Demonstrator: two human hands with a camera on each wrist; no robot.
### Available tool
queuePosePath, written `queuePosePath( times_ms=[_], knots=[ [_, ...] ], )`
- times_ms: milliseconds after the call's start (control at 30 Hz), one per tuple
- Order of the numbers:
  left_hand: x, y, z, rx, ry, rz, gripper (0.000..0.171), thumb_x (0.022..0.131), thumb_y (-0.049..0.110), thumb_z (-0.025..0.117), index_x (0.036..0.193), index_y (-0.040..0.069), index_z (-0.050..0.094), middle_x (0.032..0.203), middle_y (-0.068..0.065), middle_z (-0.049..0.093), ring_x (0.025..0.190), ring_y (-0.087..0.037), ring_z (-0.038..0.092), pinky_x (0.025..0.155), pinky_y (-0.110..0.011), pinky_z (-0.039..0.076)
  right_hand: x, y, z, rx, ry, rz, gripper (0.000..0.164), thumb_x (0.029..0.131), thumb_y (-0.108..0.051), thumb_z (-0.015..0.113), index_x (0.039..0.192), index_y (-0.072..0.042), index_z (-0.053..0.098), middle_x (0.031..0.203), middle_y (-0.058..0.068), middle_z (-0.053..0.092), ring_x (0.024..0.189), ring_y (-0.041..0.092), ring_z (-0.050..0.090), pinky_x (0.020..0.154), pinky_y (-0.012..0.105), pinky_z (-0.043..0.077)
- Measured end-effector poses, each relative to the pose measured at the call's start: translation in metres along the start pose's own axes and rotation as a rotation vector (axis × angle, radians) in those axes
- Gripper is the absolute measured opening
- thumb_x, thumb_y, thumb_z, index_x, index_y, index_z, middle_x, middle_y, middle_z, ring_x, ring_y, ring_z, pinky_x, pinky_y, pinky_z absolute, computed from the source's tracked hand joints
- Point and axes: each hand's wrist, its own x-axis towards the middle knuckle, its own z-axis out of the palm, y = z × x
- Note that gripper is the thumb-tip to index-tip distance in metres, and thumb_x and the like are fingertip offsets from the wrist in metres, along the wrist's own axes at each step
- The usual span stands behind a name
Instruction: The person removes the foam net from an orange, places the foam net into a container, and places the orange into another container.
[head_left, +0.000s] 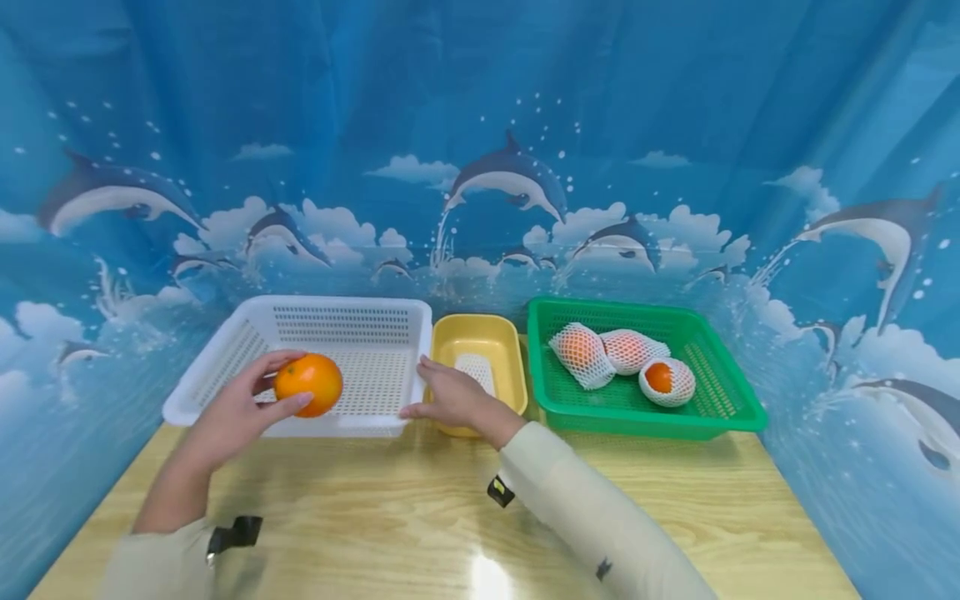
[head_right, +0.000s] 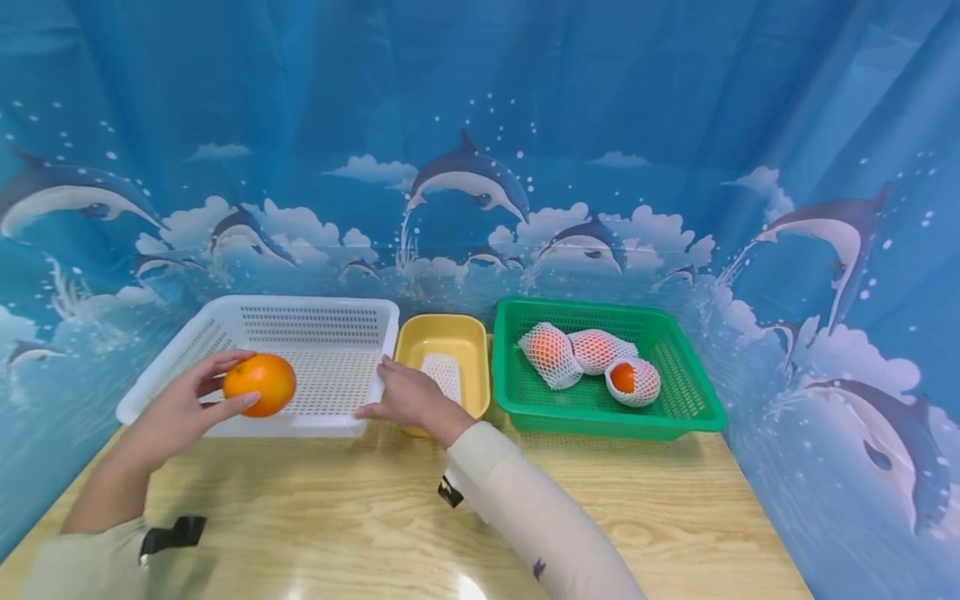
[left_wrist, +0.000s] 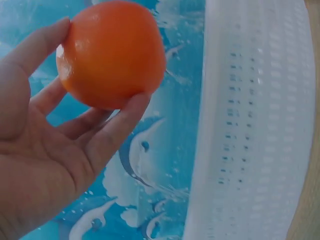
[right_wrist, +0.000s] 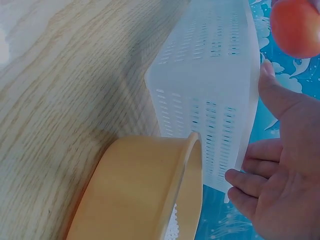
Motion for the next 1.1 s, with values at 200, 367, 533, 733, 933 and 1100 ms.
queuePosePath(
  times_ms=[200,367,533,733,933,1100],
  knots=[
    [0.010,-0.016,-0.007,0.027,0.038,-0.047,0.066,0.095,0.039,0.061,0.147,0.008,0.034,0.143,-0.026,0.038,0.119,-0.048,0.045,0.083,-0.049,0.055,0.001,-0.001,0.001,0.016,-0.004,0.005,0.088,0.086,-0.054,0.066,0.154,-0.014,0.026,0.160,0.004,0.020,0.142,0.024,0.031,0.112,0.039,0.035],
    [0.017,-0.026,-0.008,0.067,0.064,-0.092,0.068,0.096,0.042,0.059,0.148,0.006,0.033,0.145,-0.030,0.035,0.120,-0.051,0.042,0.087,-0.057,0.052,0.001,-0.002,0.001,0.021,-0.004,0.002,0.088,0.086,-0.053,0.066,0.154,-0.013,0.026,0.160,0.005,0.020,0.142,0.024,0.031,0.112,0.040,0.035],
    [0.023,-0.039,-0.007,0.107,0.091,-0.111,0.067,0.097,0.041,0.058,0.146,0.002,0.034,0.143,-0.031,0.037,0.115,-0.047,0.046,0.084,-0.052,0.053,-0.001,-0.001,0.001,0.039,0.000,0.017,0.088,0.086,-0.053,0.067,0.154,-0.013,0.026,0.160,0.004,0.020,0.142,0.025,0.030,0.113,0.041,0.034],
    [0.030,-0.054,-0.011,0.200,0.096,-0.128,0.066,0.098,0.037,0.058,0.144,-0.004,0.035,0.137,-0.032,0.042,0.105,-0.043,0.051,0.079,-0.050,0.053,-0.001,0.000,0.001,0.070,0.010,0.020,0.088,0.086,-0.051,0.068,0.154,-0.015,0.026,0.160,0.003,0.018,0.142,0.026,0.031,0.113,0.044,0.033],
    [0.039,-0.067,-0.013,0.271,0.085,-0.190,0.066,0.096,0.030,0.062,0.142,-0.009,0.034,0.137,-0.036,0.041,0.110,-0.048,0.047,0.089,-0.062,0.044,-0.001,0.000,0.002,0.110,0.009,0.035,0.089,0.084,-0.051,0.069,0.154,-0.015,0.027,0.160,0.002,0.019,0.143,0.025,0.028,0.114,0.044,0.031],
    [0.044,-0.073,-0.013,0.303,0.067,-0.274,0.065,0.094,0.024,0.064,0.141,-0.009,0.035,0.135,-0.037,0.041,0.111,-0.050,0.045,0.092,-0.064,0.041,-0.001,-0.001,0.004,0.101,0.007,0.038,0.089,0.084,-0.052,0.069,0.153,-0.013,0.027,0.160,0.003,0.019,0.143,0.025,0.028,0.115,0.044,0.030]
  ],
)
